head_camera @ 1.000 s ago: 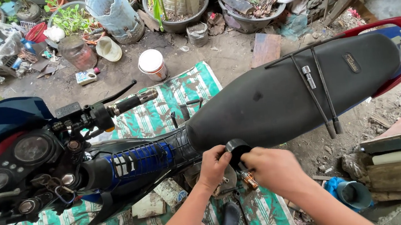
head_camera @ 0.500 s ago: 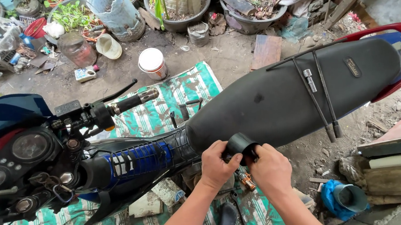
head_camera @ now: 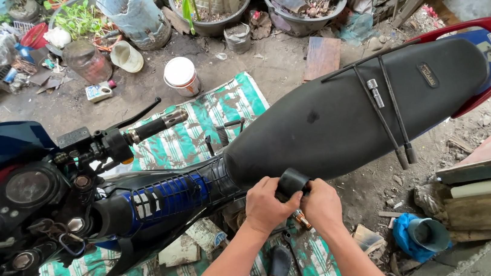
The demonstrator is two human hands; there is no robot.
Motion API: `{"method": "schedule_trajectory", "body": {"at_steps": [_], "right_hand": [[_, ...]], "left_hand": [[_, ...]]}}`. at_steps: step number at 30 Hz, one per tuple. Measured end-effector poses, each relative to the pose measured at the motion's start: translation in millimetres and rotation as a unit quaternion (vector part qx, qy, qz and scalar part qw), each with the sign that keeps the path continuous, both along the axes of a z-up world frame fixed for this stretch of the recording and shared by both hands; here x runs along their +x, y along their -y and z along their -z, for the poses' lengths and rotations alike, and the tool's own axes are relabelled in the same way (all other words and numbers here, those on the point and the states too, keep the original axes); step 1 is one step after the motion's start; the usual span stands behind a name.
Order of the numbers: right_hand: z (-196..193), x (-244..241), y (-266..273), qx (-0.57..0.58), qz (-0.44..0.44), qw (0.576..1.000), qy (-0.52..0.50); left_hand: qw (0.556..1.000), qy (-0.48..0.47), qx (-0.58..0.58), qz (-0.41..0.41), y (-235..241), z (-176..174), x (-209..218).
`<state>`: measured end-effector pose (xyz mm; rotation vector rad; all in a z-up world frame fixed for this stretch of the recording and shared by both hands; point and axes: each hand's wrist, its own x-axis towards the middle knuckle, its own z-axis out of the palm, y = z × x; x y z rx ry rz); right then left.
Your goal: The person works on a blue motorcycle, first adjusting components near the handlebars and then using a T-wrench to tighten bolts on the side fairing and lower body panels.
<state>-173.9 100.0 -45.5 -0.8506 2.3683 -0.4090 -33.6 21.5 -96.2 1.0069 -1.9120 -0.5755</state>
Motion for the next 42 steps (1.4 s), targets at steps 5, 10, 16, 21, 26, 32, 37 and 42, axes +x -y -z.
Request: {"method": "schedule_trajectory", "body": {"at_steps": [5,10,16,21,26,32,37,42], "right_hand": [[1,-2,1,0.014,0.036,0.996,0.077],[-81,20,-1,0.009,0.031,0.996,0.081],[-89,29,10,-0.005,0.011,1.000,0.007],[-18,15,14,-0.023,0.077,0.993,0.090],[-10,16,21,0.038,0.040,0.994,0.094],[-61,22,14,-0.013,-0.016,0.983,0.184],[-92,32,8,-0.044,-0.032,0.975,0.216],[-78,28,-1,-0.115,-0.023,0.980,0.160]], "left_hand": [[0.994,-0.057,0.077,0.043,11,11,7],[0.974,-0.134,0.151,0.105,13,3,17],[0.983,-0.134,0.077,0.100,17,-11,12],[0.994,-0.072,-0.054,0.057,13,-21,9],[0.997,-0.042,-0.060,0.032,10,2,19],[0.993,-0.030,0.104,0.053,8,-3,36],[0.977,-0.048,0.199,0.064,14,-18,38],[0.935,-0.094,0.330,0.087,15,-35,32]]}}
